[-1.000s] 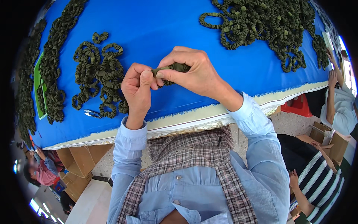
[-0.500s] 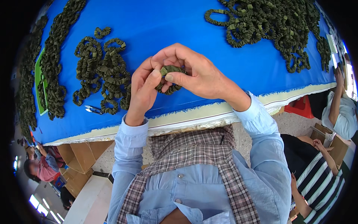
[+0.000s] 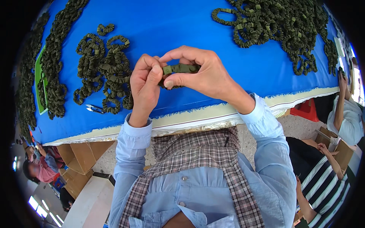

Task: The person sits at a blue table and repeatedly picks up green camouflage cords, folding and twisting them by hand into compact loops. The finished loops are placed into a green tray on the table. The process is repetitive and involves handling the cords one at a time.

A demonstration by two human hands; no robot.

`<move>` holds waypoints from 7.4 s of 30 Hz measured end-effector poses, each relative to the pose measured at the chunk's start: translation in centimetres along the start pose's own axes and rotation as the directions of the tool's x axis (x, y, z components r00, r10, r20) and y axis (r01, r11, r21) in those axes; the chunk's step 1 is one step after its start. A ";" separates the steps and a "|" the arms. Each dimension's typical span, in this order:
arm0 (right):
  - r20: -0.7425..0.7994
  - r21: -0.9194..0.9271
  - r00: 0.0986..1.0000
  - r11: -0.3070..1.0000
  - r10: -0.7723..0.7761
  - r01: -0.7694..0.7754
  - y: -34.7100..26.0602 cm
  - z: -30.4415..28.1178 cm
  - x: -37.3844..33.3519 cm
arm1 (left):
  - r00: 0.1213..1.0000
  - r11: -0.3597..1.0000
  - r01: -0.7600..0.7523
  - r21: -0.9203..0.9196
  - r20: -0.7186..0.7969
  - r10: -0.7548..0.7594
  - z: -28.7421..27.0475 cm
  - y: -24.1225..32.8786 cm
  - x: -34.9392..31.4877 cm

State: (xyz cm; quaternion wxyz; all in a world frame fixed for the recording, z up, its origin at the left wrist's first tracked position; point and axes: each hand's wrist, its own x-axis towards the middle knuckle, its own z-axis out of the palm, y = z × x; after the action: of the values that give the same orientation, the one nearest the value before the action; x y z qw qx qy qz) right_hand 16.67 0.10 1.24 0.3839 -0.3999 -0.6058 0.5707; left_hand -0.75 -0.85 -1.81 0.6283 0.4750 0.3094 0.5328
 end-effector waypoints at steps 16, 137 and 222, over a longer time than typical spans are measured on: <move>0.035 0.070 0.994 0.991 0.108 -0.110 -1.2 -0.7 0.1 | 1.000 0.999 0.001 -0.044 -0.028 -0.003 0.1 -0.3 0.0; -0.661 -0.617 0.585 0.784 -0.470 -0.067 -1.7 -10.7 4.5 | 0.958 0.983 0.167 -0.071 -0.223 -0.179 -1.0 -1.9 0.3; -0.072 -0.029 0.991 0.993 0.110 -0.112 0.0 -0.6 0.6 | 0.987 0.991 0.132 -0.010 -0.095 -0.133 -0.6 -0.4 0.2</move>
State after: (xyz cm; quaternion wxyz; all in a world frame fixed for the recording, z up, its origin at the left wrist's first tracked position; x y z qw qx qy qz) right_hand 17.02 0.91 1.27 0.3659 -0.4592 -0.5781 0.5665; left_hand -1.09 -0.51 -2.34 0.6478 0.4263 0.3689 0.5124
